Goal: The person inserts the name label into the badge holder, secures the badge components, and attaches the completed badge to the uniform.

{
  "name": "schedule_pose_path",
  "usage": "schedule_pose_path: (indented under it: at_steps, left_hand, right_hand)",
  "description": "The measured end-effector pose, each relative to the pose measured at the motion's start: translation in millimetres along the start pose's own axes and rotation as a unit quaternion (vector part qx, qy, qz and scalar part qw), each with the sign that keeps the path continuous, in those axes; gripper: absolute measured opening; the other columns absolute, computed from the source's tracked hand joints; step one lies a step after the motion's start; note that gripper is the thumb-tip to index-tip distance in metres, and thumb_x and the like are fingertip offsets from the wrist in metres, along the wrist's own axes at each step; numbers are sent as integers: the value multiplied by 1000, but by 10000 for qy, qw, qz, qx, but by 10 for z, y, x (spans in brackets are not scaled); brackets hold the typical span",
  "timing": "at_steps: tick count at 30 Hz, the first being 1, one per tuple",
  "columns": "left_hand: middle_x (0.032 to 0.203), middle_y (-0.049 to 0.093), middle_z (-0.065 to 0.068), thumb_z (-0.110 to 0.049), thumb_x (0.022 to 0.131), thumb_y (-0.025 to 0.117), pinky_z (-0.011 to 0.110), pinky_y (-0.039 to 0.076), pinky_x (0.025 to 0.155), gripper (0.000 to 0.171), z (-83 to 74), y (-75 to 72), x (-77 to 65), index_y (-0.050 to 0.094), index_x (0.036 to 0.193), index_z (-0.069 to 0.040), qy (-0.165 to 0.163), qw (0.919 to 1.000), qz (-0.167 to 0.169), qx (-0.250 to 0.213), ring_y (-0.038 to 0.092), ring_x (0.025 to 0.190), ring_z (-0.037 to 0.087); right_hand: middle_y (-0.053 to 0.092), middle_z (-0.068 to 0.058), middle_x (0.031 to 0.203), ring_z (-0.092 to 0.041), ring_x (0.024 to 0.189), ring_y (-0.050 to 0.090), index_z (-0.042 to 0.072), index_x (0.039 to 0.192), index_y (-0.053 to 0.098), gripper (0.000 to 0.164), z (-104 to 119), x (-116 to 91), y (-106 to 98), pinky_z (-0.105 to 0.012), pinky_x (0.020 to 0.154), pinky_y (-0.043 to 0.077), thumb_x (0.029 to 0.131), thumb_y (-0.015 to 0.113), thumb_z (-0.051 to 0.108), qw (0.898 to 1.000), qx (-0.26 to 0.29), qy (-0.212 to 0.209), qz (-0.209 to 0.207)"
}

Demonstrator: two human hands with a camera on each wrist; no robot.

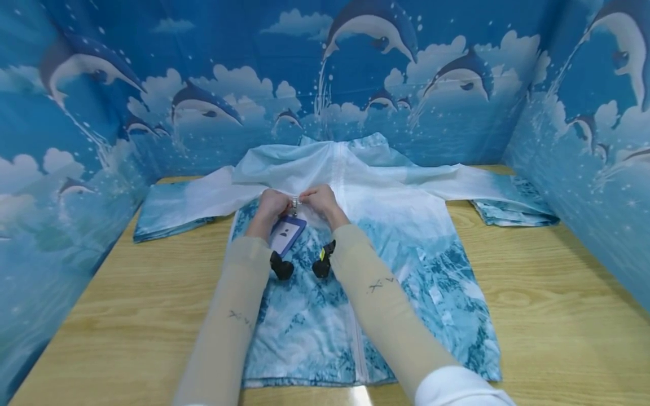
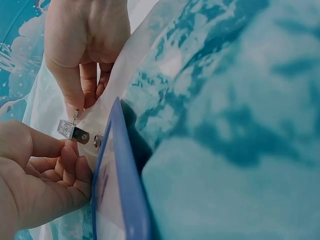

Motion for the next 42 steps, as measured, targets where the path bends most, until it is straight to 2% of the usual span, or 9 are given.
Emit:
schedule_pose_path:
  at_steps: [6, 10, 15, 19, 24, 33, 42]
  left_hand:
    - [68, 49, 5, 3, 79, 51, 27, 40, 54, 14, 6, 0, 6, 52, 68, -6, 5, 9999, 149, -83, 47, 59, 16]
    - [64, 47, 4, 0, 81, 51, 27, 39, 53, 18, 11, -10, -27, 49, 65, -6, 109, 9996, 241, -115, 45, 57, 17]
    - [60, 46, 3, 1, 80, 51, 27, 39, 52, 19, 3, -8, -54, 49, 62, -6, 250, 9992, 228, -193, 45, 55, 16]
    - [60, 48, 4, 1, 79, 51, 26, 41, 54, 16, -11, 1, -54, 52, 64, -5, 298, 9991, 144, -283, 47, 55, 15]
    - [61, 48, 5, 3, 79, 49, 27, 39, 53, 16, -27, -2, -41, 53, 65, -4, 223, 9996, 107, -165, 46, 54, 16]
    - [61, 47, 5, 4, 76, 49, 28, 38, 52, 16, -43, -11, -50, 50, 63, -5, 263, 9996, 51, -74, 44, 55, 17]
    - [66, 49, 5, 4, 74, 51, 27, 39, 56, 13, -33, 11, -26, 53, 65, -5, 232, 9997, -88, -53, 47, 59, 17]
  right_hand:
    - [65, -8, 102, -22, 89, 57, 6, 102, 71, 22, -20, -3, -16, -34, 77, 46, 91, 60, 21, 9998, 174, 15, 8]
    - [65, -7, 98, -20, 87, 57, 5, 100, 71, 23, -48, 1, -23, -33, 76, 46, 92, 58, 21, 9995, 291, 65, -64]
    - [63, -7, 90, -19, 80, 54, 3, 94, 71, 24, -66, 8, -17, -32, 72, 44, 92, 57, 23, 9990, 399, 150, -133]
    - [64, -7, 99, -20, 89, 57, 5, 99, 71, 22, -58, 5, -10, -34, 78, 46, 91, 59, 22, 9986, 470, 202, -142]
    - [63, -10, 110, -24, 102, 57, 5, 106, 69, 23, -38, 11, 0, -36, 86, 46, 91, 60, 19, 9989, 398, 183, -151]
    - [63, -9, 111, -23, 102, 56, 6, 105, 70, 21, -33, 40, -6, -35, 86, 45, 89, 62, 18, 9987, 388, 267, -215]
    - [64, -8, 107, -23, 99, 58, 7, 103, 71, 21, -31, 10, -7, -35, 84, 46, 89, 62, 18, 9990, 298, 127, -309]
Point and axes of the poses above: each hand's wrist, its own x-axis towards the middle knuckle, its own y-axis out of the palm, z = x × y, the point moved 4 cm from there along x, towards the middle knuckle
